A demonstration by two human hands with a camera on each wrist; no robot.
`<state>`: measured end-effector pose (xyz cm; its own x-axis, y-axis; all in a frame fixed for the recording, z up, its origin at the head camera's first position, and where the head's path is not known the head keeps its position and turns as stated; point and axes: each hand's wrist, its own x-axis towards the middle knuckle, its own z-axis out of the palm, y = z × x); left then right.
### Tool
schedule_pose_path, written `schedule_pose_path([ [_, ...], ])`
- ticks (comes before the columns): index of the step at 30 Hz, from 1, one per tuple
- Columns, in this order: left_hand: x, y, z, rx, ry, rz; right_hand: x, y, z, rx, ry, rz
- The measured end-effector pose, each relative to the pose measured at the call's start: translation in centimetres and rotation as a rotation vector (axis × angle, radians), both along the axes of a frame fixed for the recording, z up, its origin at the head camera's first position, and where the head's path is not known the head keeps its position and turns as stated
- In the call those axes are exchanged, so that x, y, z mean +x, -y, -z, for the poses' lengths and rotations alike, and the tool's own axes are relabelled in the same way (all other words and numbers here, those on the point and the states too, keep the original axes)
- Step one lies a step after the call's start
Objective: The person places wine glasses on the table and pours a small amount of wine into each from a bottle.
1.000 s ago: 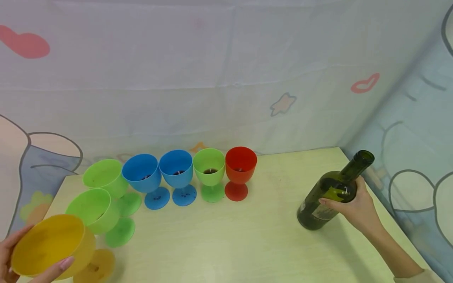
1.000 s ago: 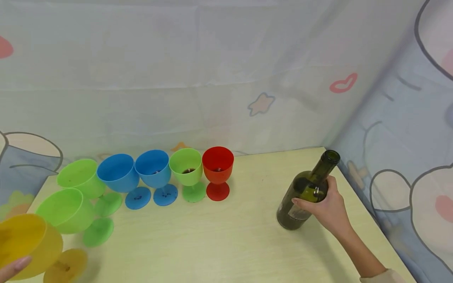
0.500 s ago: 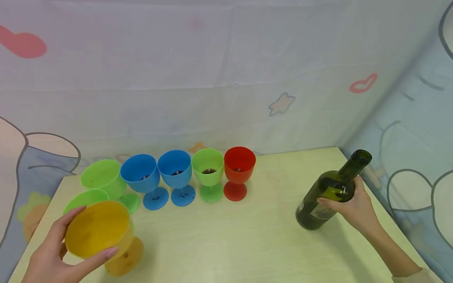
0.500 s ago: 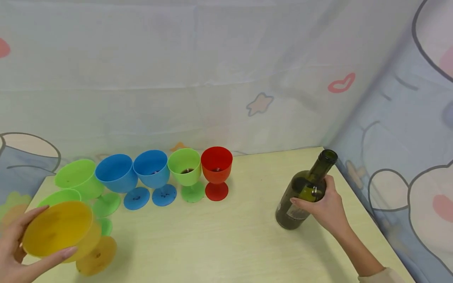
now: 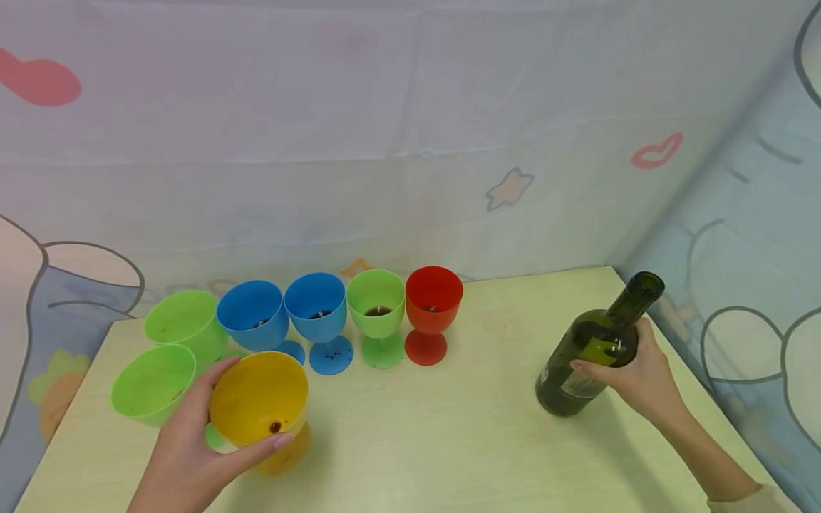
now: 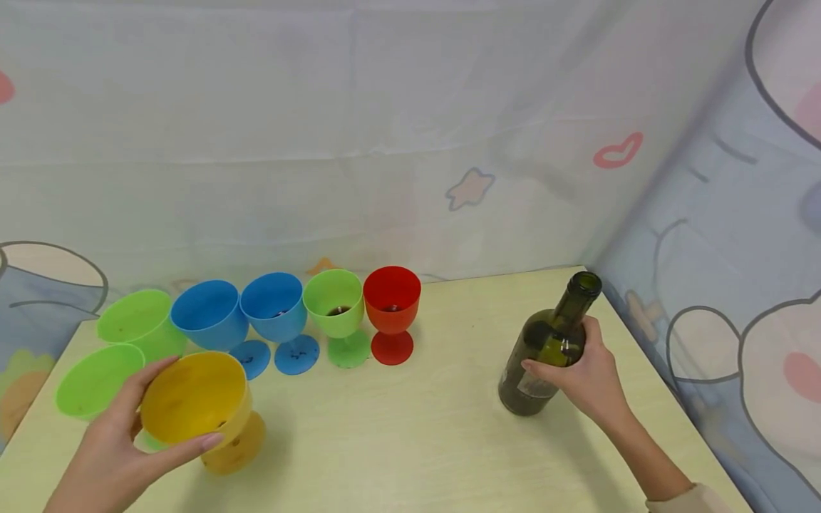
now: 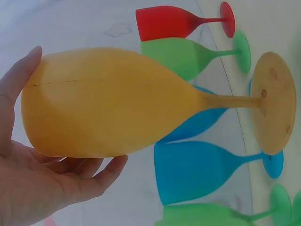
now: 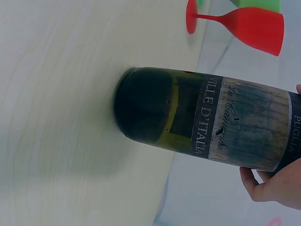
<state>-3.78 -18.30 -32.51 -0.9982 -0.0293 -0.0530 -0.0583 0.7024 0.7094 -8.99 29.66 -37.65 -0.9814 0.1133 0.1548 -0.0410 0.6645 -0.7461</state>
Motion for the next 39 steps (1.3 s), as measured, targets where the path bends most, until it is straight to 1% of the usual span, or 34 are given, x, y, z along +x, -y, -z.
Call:
schedule_pose_path([
  [2,-0.2,-0.7,0.0,0.007,-0.042,0.009,0.0,0.1,-0.1,0.004,0.0,-0.004],
  [4,-0.3,-1.3,0.0,0.021,-0.07,0.021,0.0,0.3,-0.1,0.01,0.0,-0.008],
  [7,-0.5,-2.1,0.1,0.034,-0.078,0.035,0.0,0.5,-0.2,0.017,0.001,-0.017],
  [11,-1.0,-2.9,0.3,0.039,-0.069,0.055,0.0,0.8,-0.3,0.028,-0.003,-0.022],
  [17,-1.6,-4.0,0.7,0.06,-0.103,0.093,0.0,1.3,-0.3,0.053,-0.011,-0.027],
  [20,-1.9,-4.6,0.8,0.077,-0.103,0.103,0.0,1.6,-0.4,0.071,-0.024,-0.041],
  [27,-2.7,-5.9,1.1,0.118,-0.097,0.121,0.0,2.6,-0.4,0.089,-0.077,-0.104],
  [32,-3.1,-6.8,1.5,0.141,-0.074,0.132,0.2,3.6,-0.2,0.093,-0.125,-0.154],
  [39,-3.5,-7.9,1.8,0.187,-0.077,0.147,0.3,5.0,0.0,0.138,-0.207,-0.198],
])
